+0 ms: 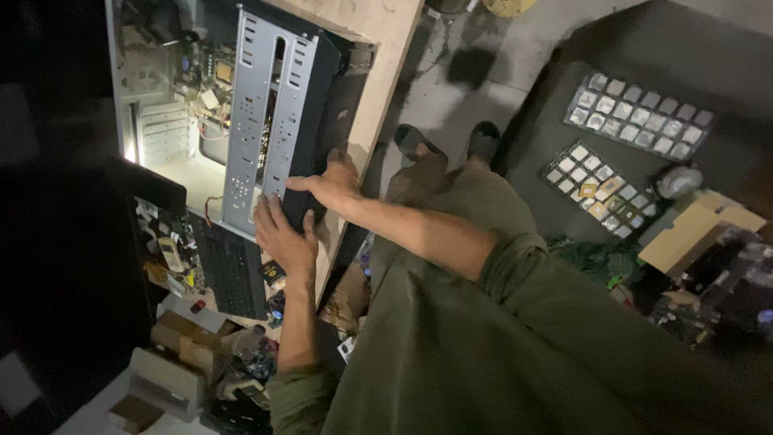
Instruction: The person works on an open desktop computer case on a workbench, routing and connecting cables to the motherboard, handling a CPU cooler fan and a CPU, and repositioning the case. They then type on a keyboard while a monitor displays a boot screen, and resume handling components inside the case.
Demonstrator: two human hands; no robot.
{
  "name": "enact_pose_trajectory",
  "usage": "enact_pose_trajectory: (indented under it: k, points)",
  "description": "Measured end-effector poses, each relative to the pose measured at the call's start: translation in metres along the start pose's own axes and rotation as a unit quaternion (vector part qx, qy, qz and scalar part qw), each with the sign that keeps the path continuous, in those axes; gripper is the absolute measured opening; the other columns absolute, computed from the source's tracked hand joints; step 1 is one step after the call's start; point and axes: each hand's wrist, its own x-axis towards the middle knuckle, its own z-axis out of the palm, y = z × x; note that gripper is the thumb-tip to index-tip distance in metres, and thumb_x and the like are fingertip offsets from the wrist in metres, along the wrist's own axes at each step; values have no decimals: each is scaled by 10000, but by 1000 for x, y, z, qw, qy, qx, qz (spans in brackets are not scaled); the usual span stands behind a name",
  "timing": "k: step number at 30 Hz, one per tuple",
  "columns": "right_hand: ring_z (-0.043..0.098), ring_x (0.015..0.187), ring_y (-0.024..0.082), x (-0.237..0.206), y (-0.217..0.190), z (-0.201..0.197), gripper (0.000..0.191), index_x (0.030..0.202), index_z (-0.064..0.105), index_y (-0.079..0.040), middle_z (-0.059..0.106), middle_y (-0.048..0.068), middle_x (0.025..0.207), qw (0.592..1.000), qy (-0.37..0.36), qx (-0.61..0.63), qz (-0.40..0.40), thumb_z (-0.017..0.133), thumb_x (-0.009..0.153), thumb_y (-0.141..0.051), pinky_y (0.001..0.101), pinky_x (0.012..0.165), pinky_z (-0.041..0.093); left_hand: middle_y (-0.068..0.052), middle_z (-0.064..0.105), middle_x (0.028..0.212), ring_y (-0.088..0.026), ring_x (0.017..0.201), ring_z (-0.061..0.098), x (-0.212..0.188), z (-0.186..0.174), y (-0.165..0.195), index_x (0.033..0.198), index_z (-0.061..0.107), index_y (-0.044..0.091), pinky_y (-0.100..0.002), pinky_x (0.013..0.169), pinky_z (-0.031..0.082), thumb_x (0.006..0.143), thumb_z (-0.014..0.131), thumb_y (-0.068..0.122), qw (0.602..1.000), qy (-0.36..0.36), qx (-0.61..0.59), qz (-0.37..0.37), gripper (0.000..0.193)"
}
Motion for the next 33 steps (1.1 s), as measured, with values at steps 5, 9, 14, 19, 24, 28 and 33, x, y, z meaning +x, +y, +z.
enact_pose_trajectory:
  k: [5, 9, 14, 19, 24, 28, 33]
  points:
    - [577, 1247, 408, -2, -1, -5, 942, 1190, 646, 131, 623, 304, 1286, 999, 19, 8, -42, 862, 584, -557, 397, 1080, 448, -222, 410, 1610, -460, 1471, 364, 2, -1, -1, 1552, 436, 48, -593, 1183, 284, 975, 703, 448, 1000, -6, 8, 2, 751]
    - [632, 1194, 381, -3, 0, -6, 854, 1134, 690, 107, 670, 280, 1236, 995, 22, 61, -71, 868, 582, -519, 390, 1046, 484, -217, 407, 1603, -455, 1469, 358, 5, -3, 3, 1545, 435, 59, -593, 1169, 286, 981, 706, 453, 1000, -10, 20, 1, 739]
    - [652, 1147, 366, -3, -8, -7, 835, 1173, 660, 102, 668, 277, 1224, 999, 8, 30, -16, 886, 621, -482, 394, 988, 518, -242, 472, 1522, -455, 1416, 409, 14, -17, -3, 1485, 502, 24, -579, 1160, 289, 948, 668, 371, 998, -34, -43, 22, 661]
    - [683, 1170, 306, -6, -22, -8, 733, 1297, 597, 84, 684, 194, 1254, 986, -49, 161, -5, 829, 739, -331, 355, 1016, 512, -266, 562, 1391, -445, 1322, 515, 95, -41, -66, 1394, 542, -65, -559, 1173, 323, 1000, 664, 211, 989, 114, -96, -20, 497]
    - [640, 1259, 338, -7, -28, 4, 817, 1476, 388, 87, 612, 263, 1384, 965, -57, 254, -27, 782, 824, -208, 391, 1113, 493, -180, 653, 975, -301, 920, 607, 289, -47, -180, 1088, 647, -77, -395, 836, 497, 1140, 567, 169, 945, 136, -290, -64, 264]
    - [366, 1417, 388, -19, -24, 11, 1000, 1595, 182, -19, 252, 248, 1576, 996, -3, 88, 28, 822, 859, -237, 449, 1175, 323, -101, 733, 1144, -257, 1040, 690, 403, -24, -218, 1249, 668, 11, -412, 908, 564, 1107, 484, 199, 917, -60, -384, -89, 299]
    - [234, 1473, 404, -36, -32, 16, 982, 1633, 181, -105, 151, 197, 1697, 988, -23, 103, 111, 760, 875, -342, 536, 1151, 267, -55, 738, 1035, -215, 932, 688, 476, 33, -204, 1188, 681, 59, -392, 833, 574, 1079, 511, 262, 836, -316, -376, -243, 286]
